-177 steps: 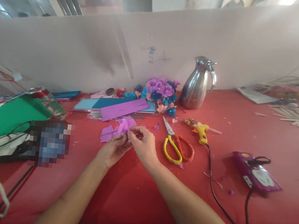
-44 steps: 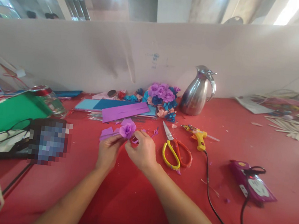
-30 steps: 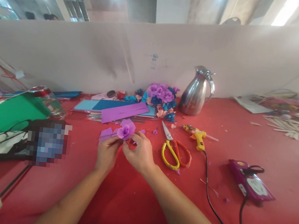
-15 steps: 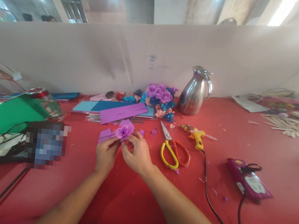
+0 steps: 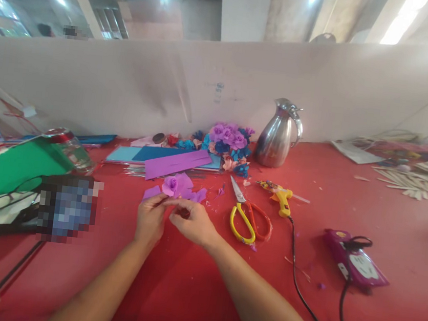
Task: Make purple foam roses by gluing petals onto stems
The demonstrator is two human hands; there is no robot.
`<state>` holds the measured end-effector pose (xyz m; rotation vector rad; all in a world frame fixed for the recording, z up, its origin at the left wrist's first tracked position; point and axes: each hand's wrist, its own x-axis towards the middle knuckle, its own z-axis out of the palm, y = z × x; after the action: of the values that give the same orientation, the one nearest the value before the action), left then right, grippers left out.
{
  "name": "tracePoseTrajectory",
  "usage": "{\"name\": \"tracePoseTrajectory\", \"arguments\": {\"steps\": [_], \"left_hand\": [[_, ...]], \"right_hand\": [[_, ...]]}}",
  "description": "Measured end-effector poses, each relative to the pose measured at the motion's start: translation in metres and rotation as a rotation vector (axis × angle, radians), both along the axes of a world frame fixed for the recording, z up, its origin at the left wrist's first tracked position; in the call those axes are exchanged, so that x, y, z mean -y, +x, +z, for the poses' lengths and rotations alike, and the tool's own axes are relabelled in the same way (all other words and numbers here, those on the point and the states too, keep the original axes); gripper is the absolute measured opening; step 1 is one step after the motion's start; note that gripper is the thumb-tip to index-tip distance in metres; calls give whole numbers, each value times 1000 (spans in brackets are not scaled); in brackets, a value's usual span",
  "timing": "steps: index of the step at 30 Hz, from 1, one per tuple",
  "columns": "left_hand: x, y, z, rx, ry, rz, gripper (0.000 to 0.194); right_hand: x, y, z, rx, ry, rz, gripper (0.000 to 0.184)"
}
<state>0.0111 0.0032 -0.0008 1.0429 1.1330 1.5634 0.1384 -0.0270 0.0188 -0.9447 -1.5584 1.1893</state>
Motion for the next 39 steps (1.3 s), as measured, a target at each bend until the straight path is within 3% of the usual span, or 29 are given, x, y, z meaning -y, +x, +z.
{"name": "tracePoseTrajectory", "arguments": {"steps": [3,6,10,12,15,18,21,23,26,31,39], "left_hand": [[-2,0,0,72,-43,-45,7],[-4,0,3,82,-71,-58,12],[-8,-4,6,139,-58,17,20],[-12,-8,7,199,-53,76,22],[-20,-20,8,281,-19,172,25],[-28,-36,10,267,84,293,20],[-34,-50,11,205,158,409,13],[-36,-55,10,160,165,440,10],[-37,-56,6,108,155,433,11],[-37,-50,-3,70,81,315,15],[-35,-47,-3,-28,-16,276,5]], "right_hand": [[3,-1,1,52,59,-12,36],[8,-1,4,173,185,-50,31],[16,-1,8,538,454,71,16],[17,1,9,697,500,53,22],[6,10,6,758,355,-279,33],[-12,28,-2,658,245,-630,19],[-24,41,-11,700,277,-760,28],[-25,40,-16,759,258,-728,29],[-22,22,-19,822,242,-573,26],[-32,-18,-16,989,233,-337,25],[-54,-38,-20,1111,166,-343,24]]}}
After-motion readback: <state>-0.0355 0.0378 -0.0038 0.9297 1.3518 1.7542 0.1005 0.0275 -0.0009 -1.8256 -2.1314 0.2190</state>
